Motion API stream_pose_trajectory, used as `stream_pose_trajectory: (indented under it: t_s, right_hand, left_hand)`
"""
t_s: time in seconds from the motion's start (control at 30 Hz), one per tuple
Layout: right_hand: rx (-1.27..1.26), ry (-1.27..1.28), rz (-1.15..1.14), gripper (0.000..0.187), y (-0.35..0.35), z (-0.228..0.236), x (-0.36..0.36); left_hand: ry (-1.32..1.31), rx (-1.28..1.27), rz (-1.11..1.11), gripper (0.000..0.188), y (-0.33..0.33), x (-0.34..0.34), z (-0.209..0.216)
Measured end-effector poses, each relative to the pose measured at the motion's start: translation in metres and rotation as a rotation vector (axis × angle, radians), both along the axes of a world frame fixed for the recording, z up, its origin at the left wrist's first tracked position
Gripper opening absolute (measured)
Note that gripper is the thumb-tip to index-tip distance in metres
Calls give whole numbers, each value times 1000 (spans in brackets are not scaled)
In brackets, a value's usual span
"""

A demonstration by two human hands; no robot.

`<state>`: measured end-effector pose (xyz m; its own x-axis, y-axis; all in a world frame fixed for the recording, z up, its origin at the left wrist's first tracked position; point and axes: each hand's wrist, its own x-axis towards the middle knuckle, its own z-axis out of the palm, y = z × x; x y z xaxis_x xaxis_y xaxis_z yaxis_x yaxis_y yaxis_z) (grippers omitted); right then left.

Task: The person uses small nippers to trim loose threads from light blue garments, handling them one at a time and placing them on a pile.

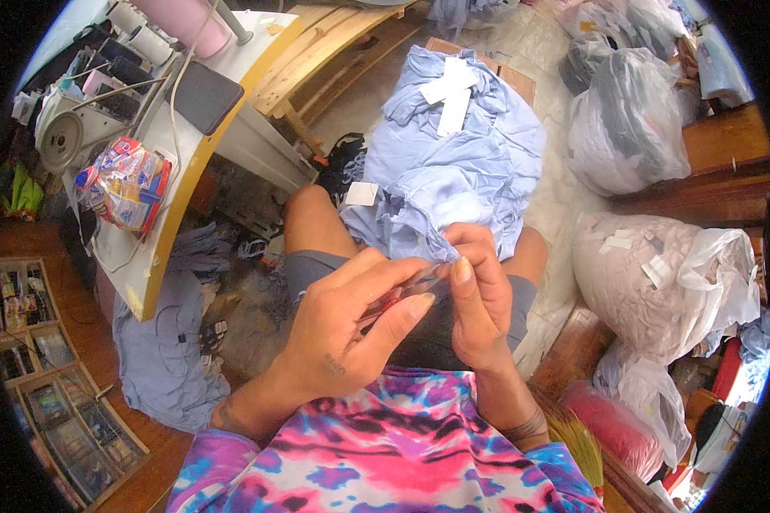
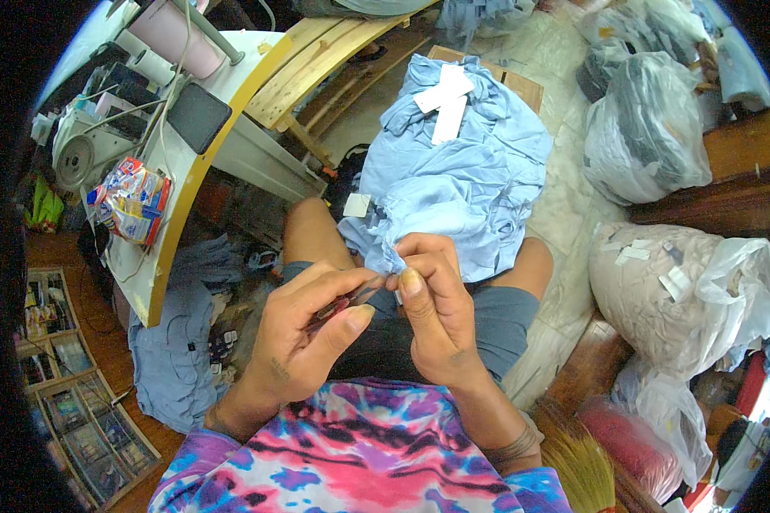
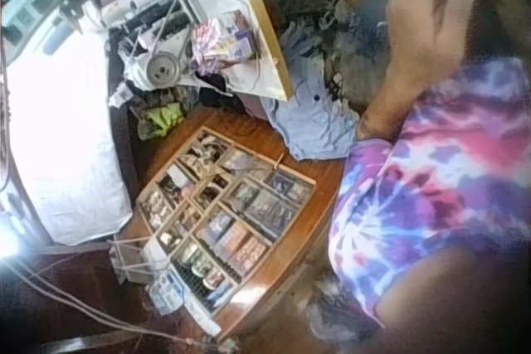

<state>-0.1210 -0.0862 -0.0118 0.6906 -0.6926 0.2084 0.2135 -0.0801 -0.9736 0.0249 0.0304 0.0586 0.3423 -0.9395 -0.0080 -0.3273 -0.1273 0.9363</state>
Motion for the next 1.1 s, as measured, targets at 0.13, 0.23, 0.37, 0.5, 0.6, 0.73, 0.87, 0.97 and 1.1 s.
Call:
stream_pose_trajectory:
  t_s: [0.13,0.23,0.37,0.5,0.6,0.73,0.87,0.97,1.1]
  right_hand:
    - [-93,20,-17,20,0,3,3]
    - [-127,19,-22,19,-1,0,3]
    - [-144,14,-20,18,1,-2,4]
    - [-140,25,-17,18,1,0,4]
    - [-131,47,-9,18,1,2,3]
    - [-161,50,-5,16,0,-1,5]
    - [-152,36,-12,12,2,1,8]
    - [-186,69,-11,10,1,4,8]
    - [-283,96,-7,9,-2,9,11]
  left_hand:
    - [25,16,15,34,0,1,-2]
    - [8,-48,26,31,-1,1,-8]
    - [34,-56,31,31,-2,1,-11]
    - [53,-49,32,30,-2,0,-12]
    - [53,-63,28,30,-1,2,-15]
    - [72,-66,37,30,-1,2,-18]
    - [177,-89,73,29,0,-1,-26]
    - [209,-100,92,28,0,-2,-29]
    - [207,-95,80,26,2,2,-33]
